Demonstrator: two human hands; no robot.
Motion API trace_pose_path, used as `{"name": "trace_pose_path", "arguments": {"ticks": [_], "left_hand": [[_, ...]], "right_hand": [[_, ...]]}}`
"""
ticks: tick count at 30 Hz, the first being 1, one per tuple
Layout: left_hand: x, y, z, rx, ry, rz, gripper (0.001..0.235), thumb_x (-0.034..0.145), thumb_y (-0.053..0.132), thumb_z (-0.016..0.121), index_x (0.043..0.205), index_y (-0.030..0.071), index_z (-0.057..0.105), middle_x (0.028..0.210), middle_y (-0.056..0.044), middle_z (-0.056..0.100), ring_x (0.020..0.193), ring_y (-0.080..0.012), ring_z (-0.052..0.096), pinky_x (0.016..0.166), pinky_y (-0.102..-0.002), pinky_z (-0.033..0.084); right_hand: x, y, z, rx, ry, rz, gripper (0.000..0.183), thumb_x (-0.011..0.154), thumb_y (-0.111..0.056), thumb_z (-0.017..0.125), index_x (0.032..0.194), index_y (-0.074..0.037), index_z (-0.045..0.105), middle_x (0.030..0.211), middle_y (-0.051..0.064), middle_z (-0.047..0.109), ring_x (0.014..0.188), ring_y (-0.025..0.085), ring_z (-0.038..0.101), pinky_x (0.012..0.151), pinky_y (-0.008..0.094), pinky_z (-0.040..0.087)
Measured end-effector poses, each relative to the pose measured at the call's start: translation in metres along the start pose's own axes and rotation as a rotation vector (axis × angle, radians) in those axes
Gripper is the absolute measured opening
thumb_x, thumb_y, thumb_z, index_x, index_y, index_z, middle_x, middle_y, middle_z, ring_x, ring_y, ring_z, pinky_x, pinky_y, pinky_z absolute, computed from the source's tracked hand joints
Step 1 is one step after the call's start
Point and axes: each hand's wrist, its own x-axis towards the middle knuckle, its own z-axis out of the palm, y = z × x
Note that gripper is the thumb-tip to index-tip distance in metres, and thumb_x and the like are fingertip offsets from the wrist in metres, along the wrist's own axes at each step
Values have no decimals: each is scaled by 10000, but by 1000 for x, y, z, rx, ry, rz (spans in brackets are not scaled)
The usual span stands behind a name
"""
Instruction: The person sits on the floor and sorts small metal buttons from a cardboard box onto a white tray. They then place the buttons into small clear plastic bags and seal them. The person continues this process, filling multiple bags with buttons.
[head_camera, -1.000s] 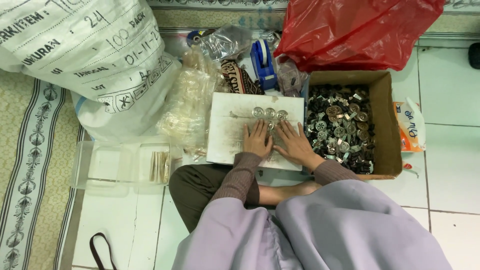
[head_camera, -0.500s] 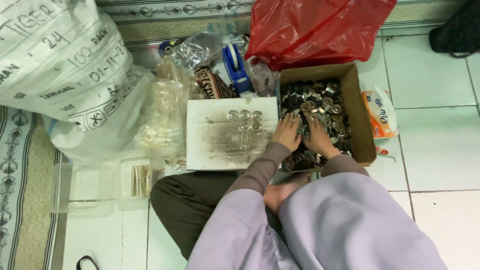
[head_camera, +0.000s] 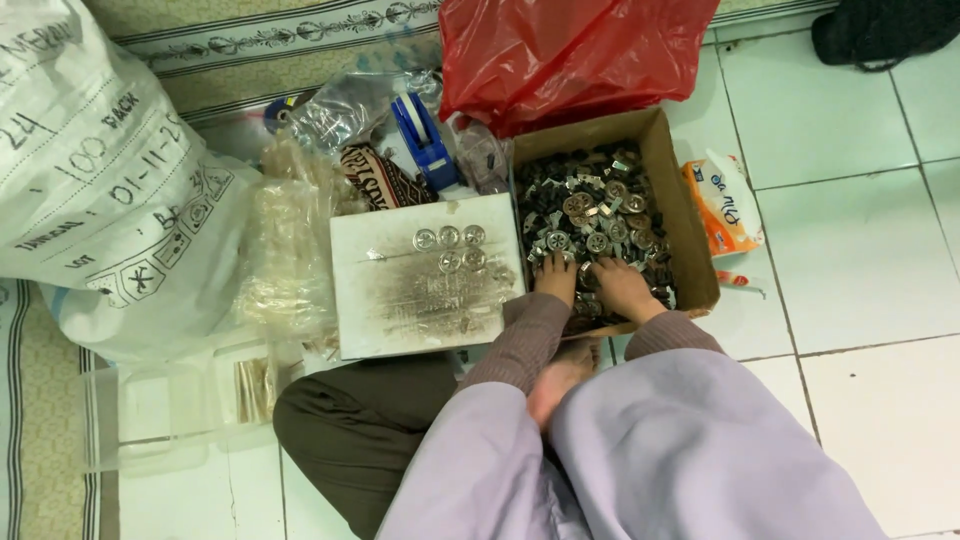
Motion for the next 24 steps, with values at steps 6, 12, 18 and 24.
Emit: {"name": "trace_pose_path", "arguments": {"ticks": [6,12,18,24], "left_hand": [[7,-5,21,119,504,21,156,843,157,631,989,105,650,880,-120,619,925,-331,574,736,-467,441],[0,-2,1,146,581,36,133,832,165,674,954,125,708,847,-93,634,865,-301,579,772,-452,408],[-9,4,-24,58,525,51,98,840,150,709,924,109,678,896,-119,611,885,-303,558,790,-441,372],[-6,0,-35,-358,357,-147,249,997,374,575,1074,155,665,917,-64,707,938,-281,668,897,-442,437]], "right_hand": [[2,0,11,-101,71,-16,453,865,-247,692,1299,-118,669,1219,130,686,1204,303,635,946,433,522],[-10,-17,-21,-20,24,14,510,903,-259,653,1374,-68,603,1269,198,650,1240,349,612,977,486,517],[-8,-18,-28,65,-17,52,582,927,-301,634,1441,-47,532,1337,221,618,1311,373,573,1052,534,468],[-12,-33,-103,777,61,120,719,854,-223,713,1488,-3,452,1388,335,538,1316,516,515,1036,662,441]]}}
